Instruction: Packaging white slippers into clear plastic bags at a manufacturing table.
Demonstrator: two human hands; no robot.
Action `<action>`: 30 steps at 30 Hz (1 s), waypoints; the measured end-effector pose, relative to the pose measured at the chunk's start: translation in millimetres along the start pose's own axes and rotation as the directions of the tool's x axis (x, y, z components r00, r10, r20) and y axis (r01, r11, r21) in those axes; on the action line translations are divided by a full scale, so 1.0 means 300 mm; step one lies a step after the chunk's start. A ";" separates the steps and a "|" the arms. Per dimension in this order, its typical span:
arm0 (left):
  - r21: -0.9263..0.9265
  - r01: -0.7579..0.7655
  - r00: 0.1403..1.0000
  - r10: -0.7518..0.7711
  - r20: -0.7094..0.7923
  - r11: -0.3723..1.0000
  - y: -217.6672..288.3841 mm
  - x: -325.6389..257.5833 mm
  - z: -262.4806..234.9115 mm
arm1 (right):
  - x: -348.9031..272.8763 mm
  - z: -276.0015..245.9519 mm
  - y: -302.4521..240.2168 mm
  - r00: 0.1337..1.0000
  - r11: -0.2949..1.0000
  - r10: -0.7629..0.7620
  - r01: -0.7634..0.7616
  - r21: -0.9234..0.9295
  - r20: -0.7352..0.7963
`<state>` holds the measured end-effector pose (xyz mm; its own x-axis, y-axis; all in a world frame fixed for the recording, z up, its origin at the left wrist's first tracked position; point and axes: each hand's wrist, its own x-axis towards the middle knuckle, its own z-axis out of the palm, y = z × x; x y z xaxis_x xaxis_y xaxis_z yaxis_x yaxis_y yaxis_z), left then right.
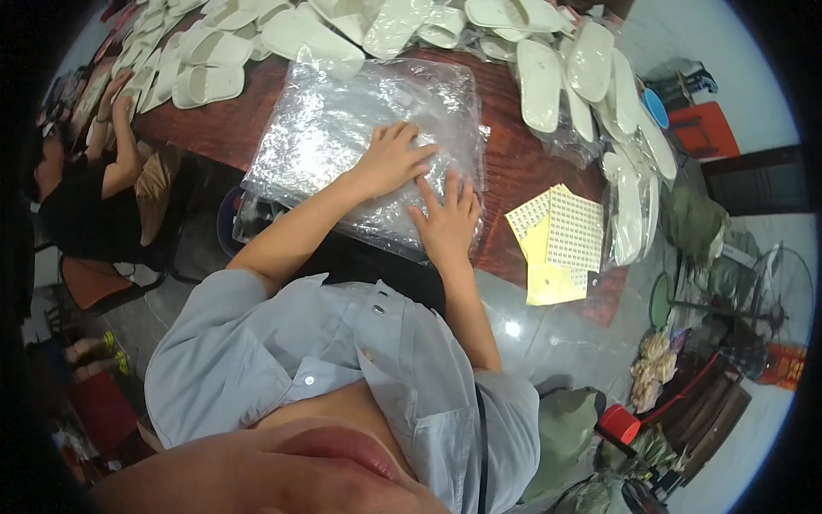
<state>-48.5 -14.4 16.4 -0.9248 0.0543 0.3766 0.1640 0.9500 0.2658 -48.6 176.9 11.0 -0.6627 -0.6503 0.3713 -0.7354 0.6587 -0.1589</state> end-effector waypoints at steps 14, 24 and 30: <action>0.047 -0.051 0.996 0.054 -0.072 0.998 0.006 -0.014 0.017 | 0.347 -0.213 0.368 0.962 0.967 0.066 -0.128 -0.221 -0.264; 0.059 -0.057 0.989 0.064 -0.131 0.997 -0.003 -0.015 0.053 | 0.545 -0.038 0.795 0.983 0.875 -0.107 0.021 -0.483 -0.152; 0.073 -0.049 0.985 0.061 -0.159 0.996 -0.004 -0.023 0.063 | 0.626 -0.261 0.752 0.865 0.987 -0.077 -0.004 -0.161 -0.495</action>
<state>-49.0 -10.1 -3.3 -0.8468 0.0621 0.5283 0.1840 0.9660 0.1813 -327.8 233.1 116.5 -0.4470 -0.4258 0.7867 -0.7002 0.7138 -0.0115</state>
